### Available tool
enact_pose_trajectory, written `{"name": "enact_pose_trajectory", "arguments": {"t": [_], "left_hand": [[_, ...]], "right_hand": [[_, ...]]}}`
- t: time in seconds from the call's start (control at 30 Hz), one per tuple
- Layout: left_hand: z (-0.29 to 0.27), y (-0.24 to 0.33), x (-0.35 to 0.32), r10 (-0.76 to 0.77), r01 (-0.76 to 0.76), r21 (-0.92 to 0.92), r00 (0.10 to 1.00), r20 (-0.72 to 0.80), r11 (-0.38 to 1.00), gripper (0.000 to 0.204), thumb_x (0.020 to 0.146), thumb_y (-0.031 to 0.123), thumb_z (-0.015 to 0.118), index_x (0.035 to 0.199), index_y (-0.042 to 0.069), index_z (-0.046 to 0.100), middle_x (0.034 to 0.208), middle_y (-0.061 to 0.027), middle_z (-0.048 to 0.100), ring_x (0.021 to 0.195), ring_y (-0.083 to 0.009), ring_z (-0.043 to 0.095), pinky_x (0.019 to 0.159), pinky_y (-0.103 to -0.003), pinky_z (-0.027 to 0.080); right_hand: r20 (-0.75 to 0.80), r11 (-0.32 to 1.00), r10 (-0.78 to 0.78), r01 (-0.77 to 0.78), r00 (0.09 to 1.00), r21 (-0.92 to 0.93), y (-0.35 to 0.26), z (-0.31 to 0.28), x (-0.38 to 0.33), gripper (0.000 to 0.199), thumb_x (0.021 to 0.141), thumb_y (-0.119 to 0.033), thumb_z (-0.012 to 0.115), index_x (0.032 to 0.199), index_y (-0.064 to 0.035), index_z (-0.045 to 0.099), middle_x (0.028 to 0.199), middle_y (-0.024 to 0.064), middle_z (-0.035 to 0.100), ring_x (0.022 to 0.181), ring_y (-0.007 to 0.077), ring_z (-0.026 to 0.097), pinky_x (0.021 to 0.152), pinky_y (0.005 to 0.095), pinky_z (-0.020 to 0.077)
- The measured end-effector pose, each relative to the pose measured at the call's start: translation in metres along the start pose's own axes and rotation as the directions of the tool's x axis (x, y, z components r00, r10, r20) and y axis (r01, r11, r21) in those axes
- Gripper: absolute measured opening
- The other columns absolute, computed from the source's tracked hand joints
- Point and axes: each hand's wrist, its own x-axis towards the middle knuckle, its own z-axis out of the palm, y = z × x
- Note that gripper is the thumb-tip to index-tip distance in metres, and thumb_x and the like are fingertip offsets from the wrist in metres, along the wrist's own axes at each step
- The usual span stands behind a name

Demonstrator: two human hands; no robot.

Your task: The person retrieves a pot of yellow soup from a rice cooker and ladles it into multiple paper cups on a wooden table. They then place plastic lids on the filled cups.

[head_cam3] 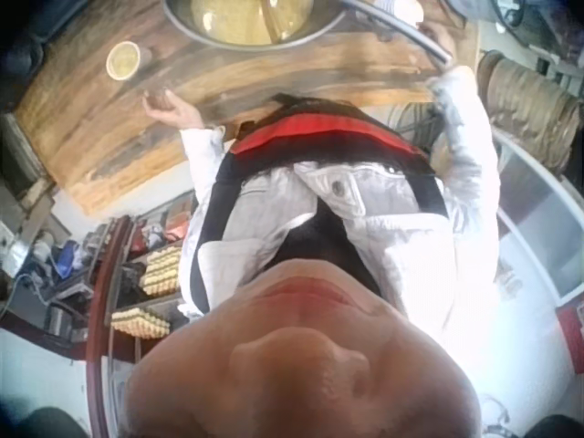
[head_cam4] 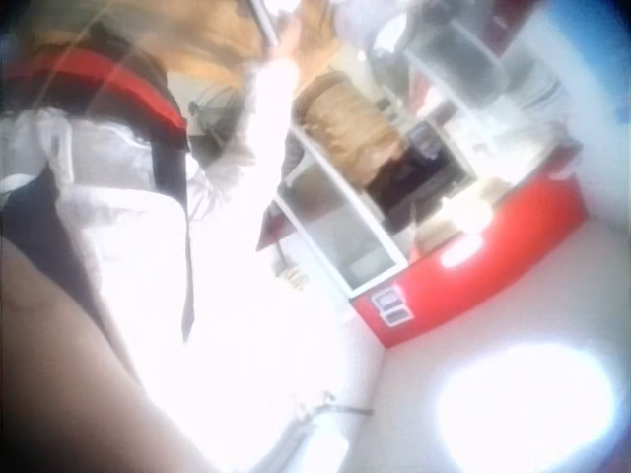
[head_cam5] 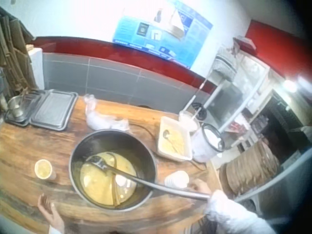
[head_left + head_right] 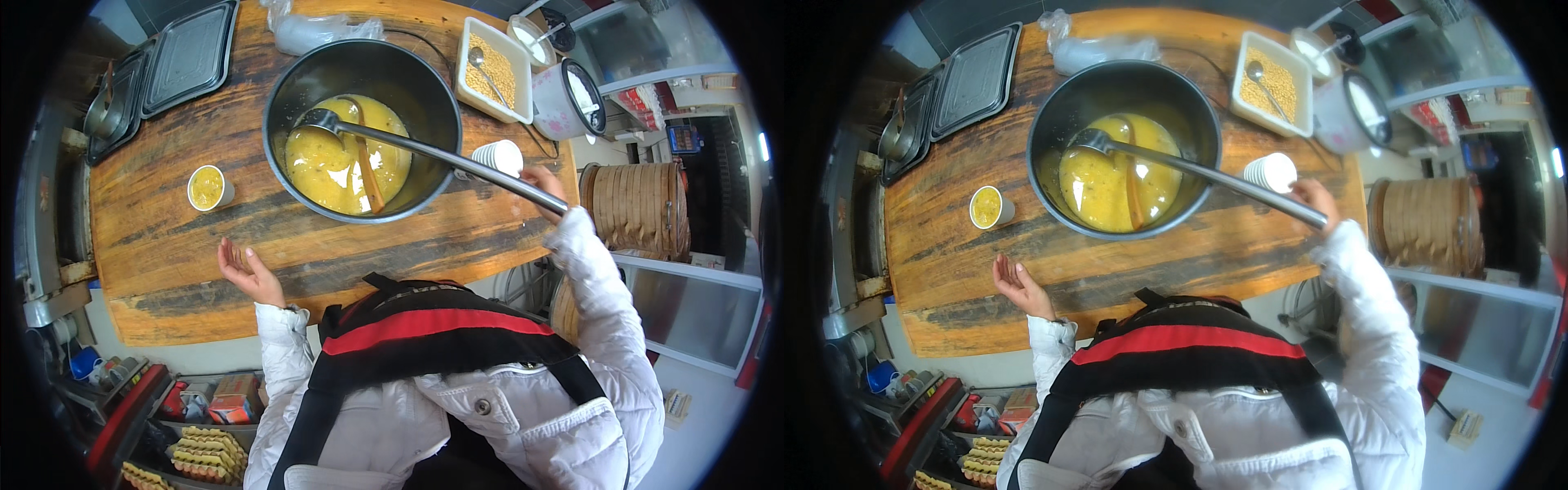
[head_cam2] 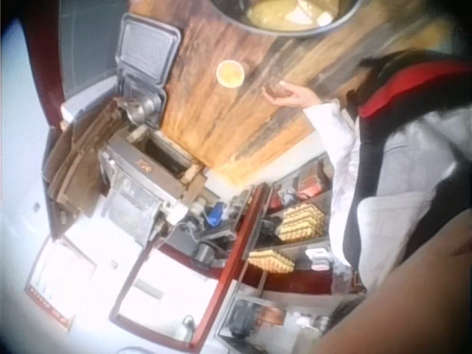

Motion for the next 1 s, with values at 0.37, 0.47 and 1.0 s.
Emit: {"name": "enact_pose_trajectory", "arguments": {"t": [0.37, 0.47, 1.0], "left_hand": [[0.066, 0.170, -0.006, 0.526, -0.472, -0.268, 0.829, 0.191, 0.840, 0.035, 0.082, -0.002, 0.051, 0.117, -0.001, 0.048, 0.129, -0.0182, 0.046, 0.124, -0.0290, 0.044, 0.105, -0.041, 0.035], [0.086, 0.206, -0.008, 0.636, -0.571, -0.281, 0.715, 0.291, 0.771, 0.033, 0.081, -0.001, 0.054, 0.114, -0.001, 0.051, 0.126, -0.0180, 0.050, 0.122, -0.0304, 0.046, 0.103, -0.041, 0.036], [0.179, 0.263, 0.044, 0.509, -0.328, -0.390, 0.552, 0.660, 0.861, 0.084, 0.065, 0.031, 0.085, 0.130, 0.002, 0.041, 0.117, -0.0154, 0.058, 0.105, -0.0256, 0.059, 0.089, -0.035, 0.050]], "right_hand": [[-0.293, 0.974, -0.217, 0.228, 0.931, 0.002, 0.031, 0.053, 0.017, 0.014, 0.083, -0.008, 0.060, 0.093, -0.0032, 0.067, 0.091, 0.0183, 0.066, 0.087, 0.0349, 0.063, 0.076, 0.0377, 0.0497], [-0.458, 0.976, -0.171, 0.213, 0.873, 0.041, 0.015, 0.022, 0.012, 0.016, 0.085, -0.013, 0.065, 0.095, -0.0001, 0.067, 0.090, 0.0195, 0.066, 0.087, 0.0346, 0.064, 0.075, 0.0368, 0.0500], [-0.187, 0.532, -0.672, 0.642, 0.717, 0.552, -0.181, -0.114, -0.010, 0.040, 0.094, -0.023, 0.056, 0.128, -0.0016, 0.051, 0.114, 0.0114, 0.058, 0.092, 0.0146, 0.059, 0.079, 0.0248, 0.0489]]}}
